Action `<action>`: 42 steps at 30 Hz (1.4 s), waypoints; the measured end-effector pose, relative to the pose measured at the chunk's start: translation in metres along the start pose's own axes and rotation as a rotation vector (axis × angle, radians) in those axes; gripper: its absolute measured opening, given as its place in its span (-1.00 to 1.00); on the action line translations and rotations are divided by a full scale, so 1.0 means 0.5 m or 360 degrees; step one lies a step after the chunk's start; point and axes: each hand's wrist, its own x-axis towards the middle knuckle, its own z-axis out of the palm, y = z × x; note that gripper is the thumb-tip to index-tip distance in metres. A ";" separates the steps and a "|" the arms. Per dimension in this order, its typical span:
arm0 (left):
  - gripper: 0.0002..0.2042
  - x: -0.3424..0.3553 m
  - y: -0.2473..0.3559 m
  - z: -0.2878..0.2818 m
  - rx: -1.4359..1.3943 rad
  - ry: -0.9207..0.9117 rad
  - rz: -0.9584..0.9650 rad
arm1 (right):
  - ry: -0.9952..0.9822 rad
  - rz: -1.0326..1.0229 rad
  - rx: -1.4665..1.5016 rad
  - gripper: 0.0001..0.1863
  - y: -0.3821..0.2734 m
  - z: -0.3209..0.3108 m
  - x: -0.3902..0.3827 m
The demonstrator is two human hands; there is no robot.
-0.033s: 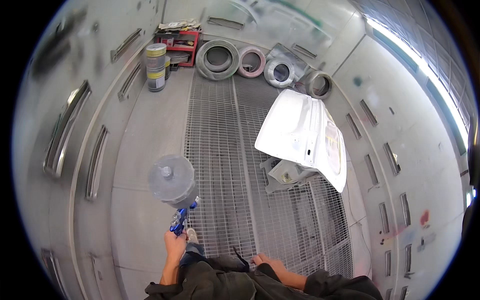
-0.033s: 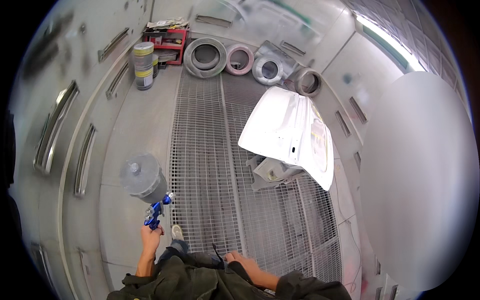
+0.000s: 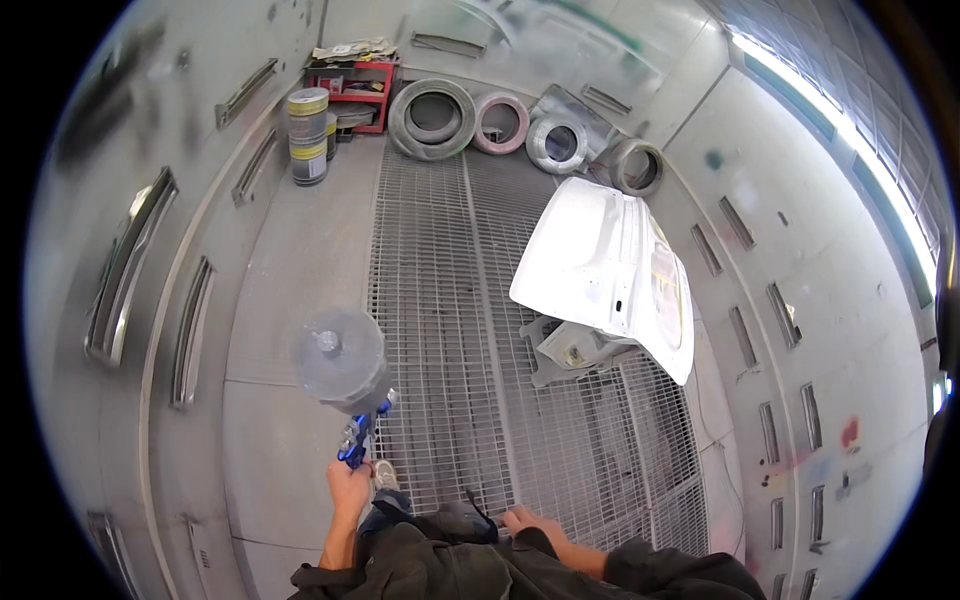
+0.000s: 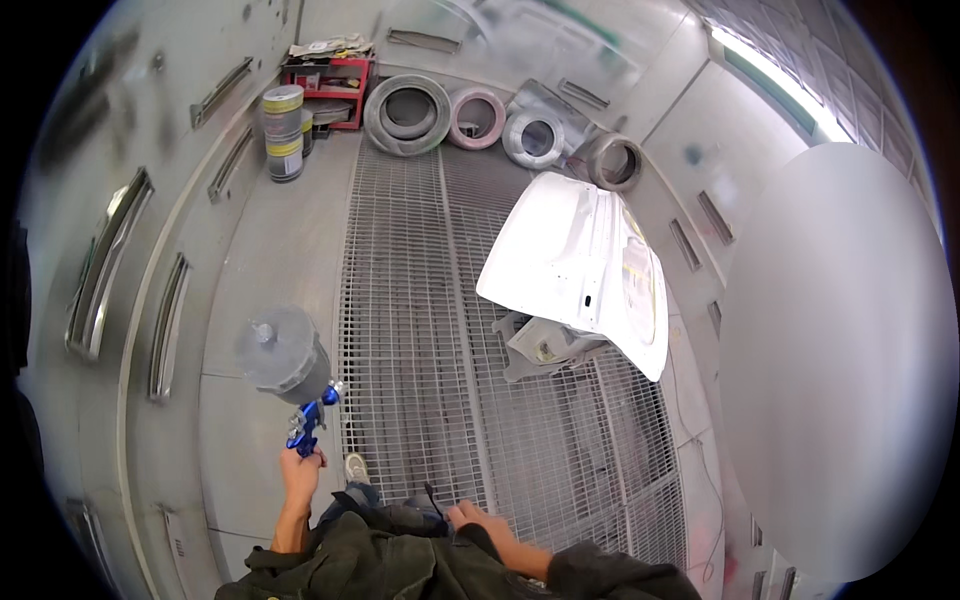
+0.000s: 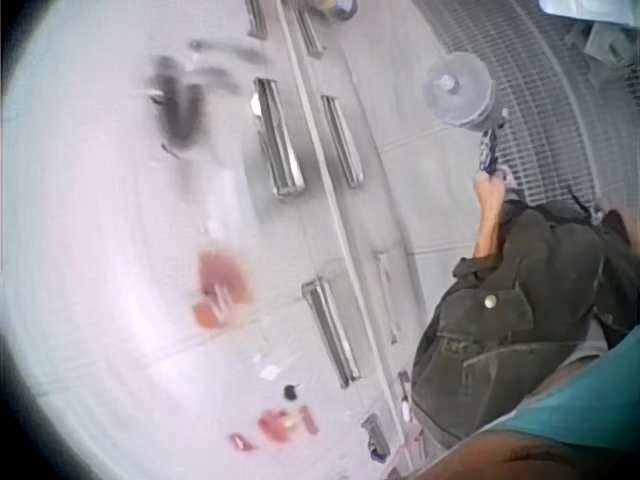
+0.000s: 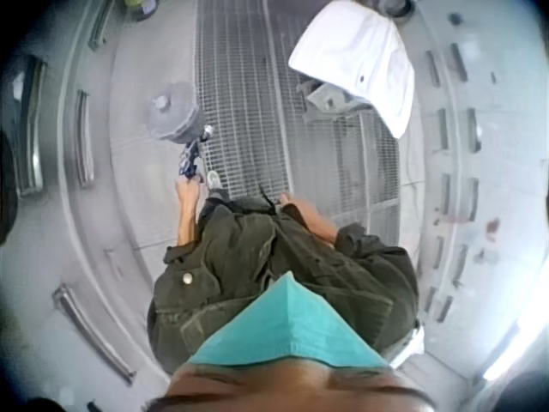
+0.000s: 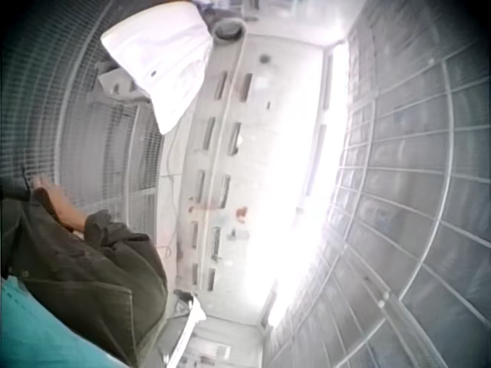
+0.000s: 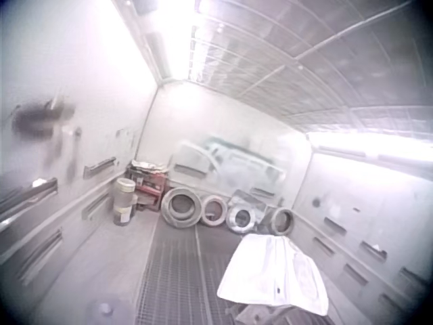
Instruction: The person sprays white paint onto a car hood and a front bumper using a spray gun. They wipe the surfaces with a cloth between coats and inspect the finish by hand.
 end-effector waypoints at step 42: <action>-0.90 1.852 0.455 0.638 0.0019 -0.0526 -0.0133 | -0.0009 -0.0125 0.1351 -0.76 0.305 -1.161 1.456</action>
